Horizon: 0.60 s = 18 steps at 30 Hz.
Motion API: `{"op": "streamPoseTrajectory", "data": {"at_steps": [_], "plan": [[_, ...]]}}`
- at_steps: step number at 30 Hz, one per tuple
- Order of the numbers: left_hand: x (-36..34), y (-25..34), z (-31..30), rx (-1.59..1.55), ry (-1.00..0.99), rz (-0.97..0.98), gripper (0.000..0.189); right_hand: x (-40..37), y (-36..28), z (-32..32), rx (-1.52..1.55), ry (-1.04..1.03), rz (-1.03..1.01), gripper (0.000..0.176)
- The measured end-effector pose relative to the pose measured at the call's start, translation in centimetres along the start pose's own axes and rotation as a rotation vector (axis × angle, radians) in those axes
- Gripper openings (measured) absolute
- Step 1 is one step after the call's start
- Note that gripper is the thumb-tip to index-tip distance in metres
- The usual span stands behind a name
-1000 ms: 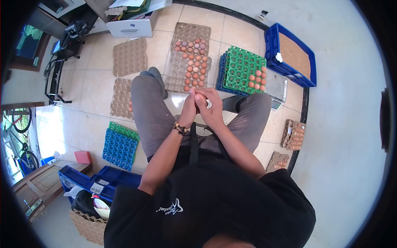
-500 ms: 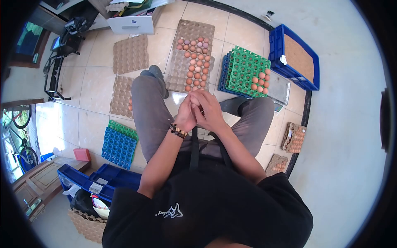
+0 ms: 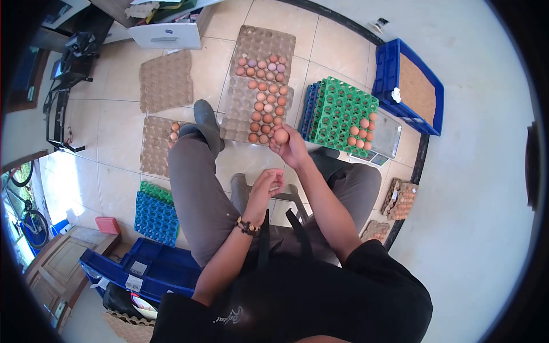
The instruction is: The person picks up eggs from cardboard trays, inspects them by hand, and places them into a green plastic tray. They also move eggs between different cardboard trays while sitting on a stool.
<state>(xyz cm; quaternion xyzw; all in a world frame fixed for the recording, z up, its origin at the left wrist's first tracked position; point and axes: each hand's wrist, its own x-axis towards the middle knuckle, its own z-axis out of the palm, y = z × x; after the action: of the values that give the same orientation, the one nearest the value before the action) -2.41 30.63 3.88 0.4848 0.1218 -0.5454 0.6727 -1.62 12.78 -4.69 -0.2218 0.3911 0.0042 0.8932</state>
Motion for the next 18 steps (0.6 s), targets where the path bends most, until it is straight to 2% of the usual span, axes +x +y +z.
{"op": "streamPoseTrajectory", "data": {"at_steps": [1,3,7,11,14,15,18], "plan": [[0.2,-0.1,-0.1,-0.022,0.026,-0.018,0.027,2.6,-0.6,-1.4,0.055,-0.047,0.012,0.028],[0.5,-0.2,-0.1,-0.024,0.092,-0.049,0.024,6.8,-2.4,-1.4,0.087,0.005,-0.016,0.030],[0.9,0.8,0.3,-0.007,0.109,-0.091,0.022,15.9,-6.3,-0.7,0.138,-0.015,-0.045,0.033],[1.8,1.9,0.1,-0.076,0.175,-0.097,0.020,26.4,-8.8,-3.0,0.049,0.008,0.042,0.034],[2.4,1.9,-0.2,-0.097,0.230,-0.141,0.021,32.3,-10.4,-4.0,-0.130,0.114,-0.079,0.032],[2.5,1.8,-0.2,-0.100,0.248,-0.170,0.021,34.5,-10.9,-5.0,-0.179,0.166,-0.039,0.031],[2.6,0.9,-0.3,-0.109,0.260,-0.187,0.022,40.0,-11.8,-6.7,-0.508,0.246,-0.224,0.031]]}}
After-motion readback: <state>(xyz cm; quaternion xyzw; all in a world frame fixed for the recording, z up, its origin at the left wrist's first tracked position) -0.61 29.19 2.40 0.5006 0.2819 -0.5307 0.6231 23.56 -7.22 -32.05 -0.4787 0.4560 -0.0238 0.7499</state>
